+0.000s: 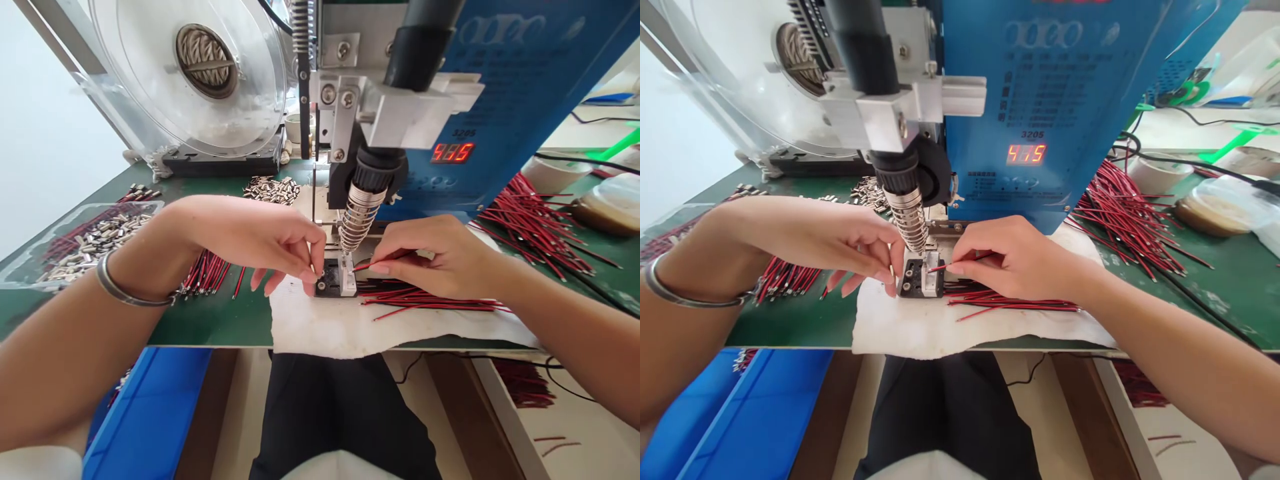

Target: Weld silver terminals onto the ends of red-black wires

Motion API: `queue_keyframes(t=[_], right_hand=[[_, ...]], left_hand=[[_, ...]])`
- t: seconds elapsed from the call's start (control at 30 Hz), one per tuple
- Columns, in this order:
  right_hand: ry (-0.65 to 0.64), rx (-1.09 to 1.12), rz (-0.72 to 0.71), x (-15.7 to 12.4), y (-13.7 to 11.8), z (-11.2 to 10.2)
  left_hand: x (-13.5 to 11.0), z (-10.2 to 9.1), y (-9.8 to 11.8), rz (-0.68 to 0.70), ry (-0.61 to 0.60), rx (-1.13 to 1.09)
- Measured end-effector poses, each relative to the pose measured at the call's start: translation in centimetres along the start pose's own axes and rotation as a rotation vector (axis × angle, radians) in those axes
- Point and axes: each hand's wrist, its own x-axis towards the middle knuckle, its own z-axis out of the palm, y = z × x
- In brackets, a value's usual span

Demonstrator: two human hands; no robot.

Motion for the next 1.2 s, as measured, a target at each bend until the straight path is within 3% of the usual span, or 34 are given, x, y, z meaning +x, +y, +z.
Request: queue_keyframes(t=[0.1, 0.17, 0.27, 0.37, 0.47, 0.63, 0.73, 1.2], right_hand=[[-0.102, 0.043, -0.022, 0.8, 0.0, -0.8], [-0.240, 0.067, -0.016, 1.6, -0.3, -1.6], [-0.463, 0.086, 0.051, 2.4, -0.9, -2.9], [-0.528, 0.165, 0.085, 2.6, -1.0, -3.6], [-0.465, 0.265, 0.076, 2.4, -0.2, -3.2], [-0.110, 0.273, 0.032, 1.4, 0.6, -1.1], [0.019, 0.205, -0.003, 0.9, 0.3, -0.2], [0.132, -0.173, -0.260, 0.3, 0.3, 0.1]], left_hand=[[-0.1, -0.2, 0.0, -0.036, 0.048, 0.070], [0.0, -0.2, -0.4, -0.030, 0.086, 0.064], [0.4, -0.3, -1.2, 0.031, 0.097, -0.041], [0.6, -0.3, -1.4, 0.126, 0.060, -0.096], [0.5, -0.3, -0.9, 0.203, 0.013, -0.084], [0.6, -0.4, -0.1, 0.220, 0.011, -0.109], [0.7, -0.3, 0.0, 0.232, -0.013, -0.130], [1.1, 0.3, -1.0, 0.252, -0.034, -0.298]])
